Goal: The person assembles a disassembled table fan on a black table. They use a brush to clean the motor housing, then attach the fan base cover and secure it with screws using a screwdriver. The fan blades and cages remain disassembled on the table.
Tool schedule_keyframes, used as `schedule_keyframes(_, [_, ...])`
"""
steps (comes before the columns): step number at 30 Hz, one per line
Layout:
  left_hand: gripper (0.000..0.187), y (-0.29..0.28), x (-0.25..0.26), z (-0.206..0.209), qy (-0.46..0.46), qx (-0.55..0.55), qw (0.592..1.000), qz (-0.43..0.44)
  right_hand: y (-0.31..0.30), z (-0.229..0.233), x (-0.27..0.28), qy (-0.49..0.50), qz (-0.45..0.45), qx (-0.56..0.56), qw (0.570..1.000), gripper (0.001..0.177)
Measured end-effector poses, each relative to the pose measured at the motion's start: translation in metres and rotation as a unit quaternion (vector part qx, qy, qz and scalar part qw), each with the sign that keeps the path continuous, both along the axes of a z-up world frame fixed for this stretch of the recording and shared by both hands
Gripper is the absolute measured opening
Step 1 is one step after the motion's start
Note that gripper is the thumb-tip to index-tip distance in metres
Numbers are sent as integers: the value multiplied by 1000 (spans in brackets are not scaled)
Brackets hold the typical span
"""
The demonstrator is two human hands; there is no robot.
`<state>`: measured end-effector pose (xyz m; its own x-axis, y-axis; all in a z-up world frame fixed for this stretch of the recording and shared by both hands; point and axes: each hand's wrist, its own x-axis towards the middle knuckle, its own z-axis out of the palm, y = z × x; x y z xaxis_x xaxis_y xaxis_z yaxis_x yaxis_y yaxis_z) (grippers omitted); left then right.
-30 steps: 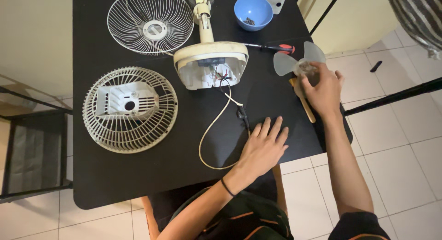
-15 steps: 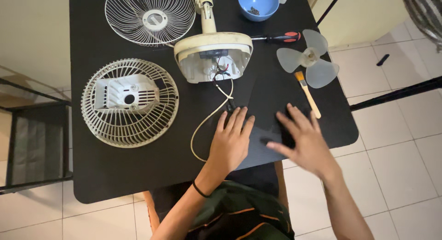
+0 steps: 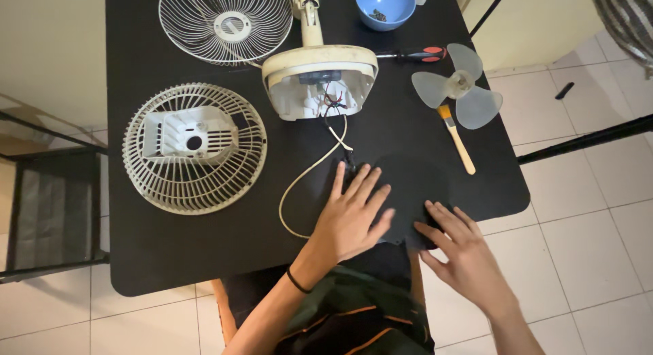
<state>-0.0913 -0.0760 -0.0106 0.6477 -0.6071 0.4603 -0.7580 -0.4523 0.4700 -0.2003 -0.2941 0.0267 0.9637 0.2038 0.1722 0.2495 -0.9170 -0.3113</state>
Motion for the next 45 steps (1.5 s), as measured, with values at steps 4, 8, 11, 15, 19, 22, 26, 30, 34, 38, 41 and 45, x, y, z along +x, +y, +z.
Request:
schedule_keyframes(4, [56,1,2,19,33,-31,998,-51,-15,16,-3,-111,-2,47,993,34])
schedule_keyframes(8, [49,4,11,39,119,-139,980,-77,-32,37,11,-166,-65,95,979,22])
schedule_keyframes(11, [39,0,29,51,124,-202,970,-50,-37,49,39,-180,-97,187,961,25])
schedule_keyframes(15, [31,8,57,54,168,-270,948,-15,-30,53,93,-146,-99,396,901,28])
schedule_keyframes(19, [33,39,69,44,217,-278,935,19,-19,44,131,-50,-52,521,851,29])
schedule_keyframes(22, [36,61,75,36,242,-315,917,22,-9,27,149,-24,-29,521,852,20])
schedule_keyframes(26, [37,81,79,35,267,-317,909,51,1,14,154,13,-18,486,874,14])
schedule_keyframes(30, [35,82,75,44,245,-356,899,75,10,17,153,44,23,524,850,15])
schedule_keyframes(34, [32,83,74,53,280,-428,858,50,20,16,144,42,-2,571,820,22])
schedule_keyframes(38, [27,88,65,47,261,-327,907,43,14,6,144,8,-25,618,786,18])
schedule_keyframes(41, [28,93,63,37,282,-296,911,57,10,-13,148,27,-43,603,796,20])
schedule_keyframes(45, [31,106,63,28,329,-260,902,106,8,-35,148,66,-25,587,807,21])
